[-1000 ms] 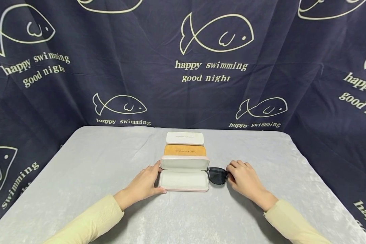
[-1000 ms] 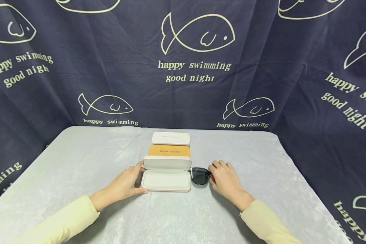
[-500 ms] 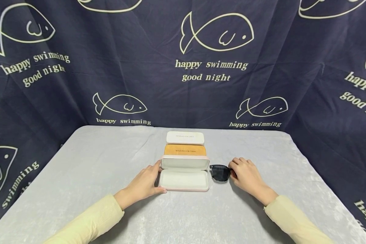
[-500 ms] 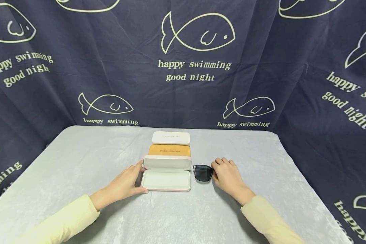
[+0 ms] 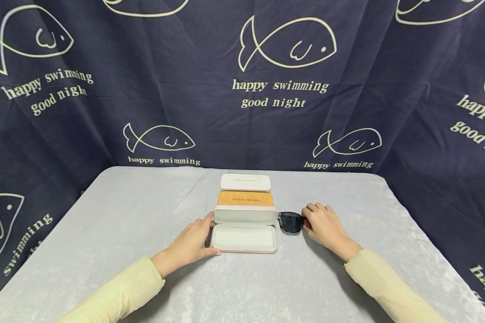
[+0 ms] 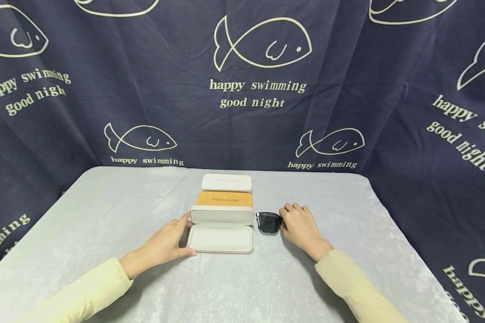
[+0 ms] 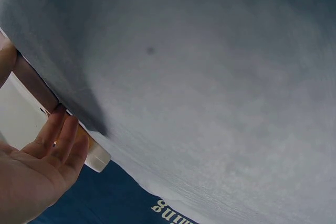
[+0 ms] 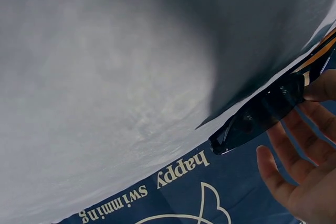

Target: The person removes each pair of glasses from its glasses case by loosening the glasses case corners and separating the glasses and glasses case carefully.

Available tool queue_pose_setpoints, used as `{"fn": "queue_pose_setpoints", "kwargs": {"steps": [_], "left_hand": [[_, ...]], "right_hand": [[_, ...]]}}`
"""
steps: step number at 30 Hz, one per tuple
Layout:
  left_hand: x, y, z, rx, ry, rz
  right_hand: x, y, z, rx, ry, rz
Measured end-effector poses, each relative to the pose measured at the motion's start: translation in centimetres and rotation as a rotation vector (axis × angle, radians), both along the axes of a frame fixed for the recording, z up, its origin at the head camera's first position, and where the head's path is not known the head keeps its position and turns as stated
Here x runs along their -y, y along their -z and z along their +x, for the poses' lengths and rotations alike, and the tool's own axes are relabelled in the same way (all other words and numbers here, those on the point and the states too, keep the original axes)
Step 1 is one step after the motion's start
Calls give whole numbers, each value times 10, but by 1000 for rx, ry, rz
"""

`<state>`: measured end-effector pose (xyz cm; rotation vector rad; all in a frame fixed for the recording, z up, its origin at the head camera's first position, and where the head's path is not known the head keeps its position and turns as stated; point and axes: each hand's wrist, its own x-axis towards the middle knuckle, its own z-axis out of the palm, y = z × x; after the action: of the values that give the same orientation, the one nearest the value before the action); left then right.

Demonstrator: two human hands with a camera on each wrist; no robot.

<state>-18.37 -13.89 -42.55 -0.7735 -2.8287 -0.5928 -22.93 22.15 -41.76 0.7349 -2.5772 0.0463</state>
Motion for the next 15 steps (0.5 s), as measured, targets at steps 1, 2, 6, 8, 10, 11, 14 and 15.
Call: {"fn": "queue_pose_setpoints", "kwargs": {"steps": [1, 2, 6, 8, 10, 11, 14, 15], "left_hand": [[0, 0, 0, 0, -1, -2], [0, 0, 0, 0, -1, -4], [0, -1, 0, 6, -1, -2], [0, -1, 1, 9, 1, 4], [0, -2, 1, 10, 3, 5], [0, -2, 1, 10, 4, 4], [0, -2, 1, 9, 6, 2], [0, -2, 1, 8, 6, 1]], "right_hand": [[0, 0, -1, 1, 3, 2], [0, 0, -2, 3, 6, 5], [2, -1, -6, 11, 14, 9], [2, -1, -8, 17, 17, 11], [2, -1, -10, 23, 20, 13], [2, -1, -11, 27, 21, 13], [3, -1, -13, 34, 27, 16], [3, -1, -13, 36, 28, 15]]}}
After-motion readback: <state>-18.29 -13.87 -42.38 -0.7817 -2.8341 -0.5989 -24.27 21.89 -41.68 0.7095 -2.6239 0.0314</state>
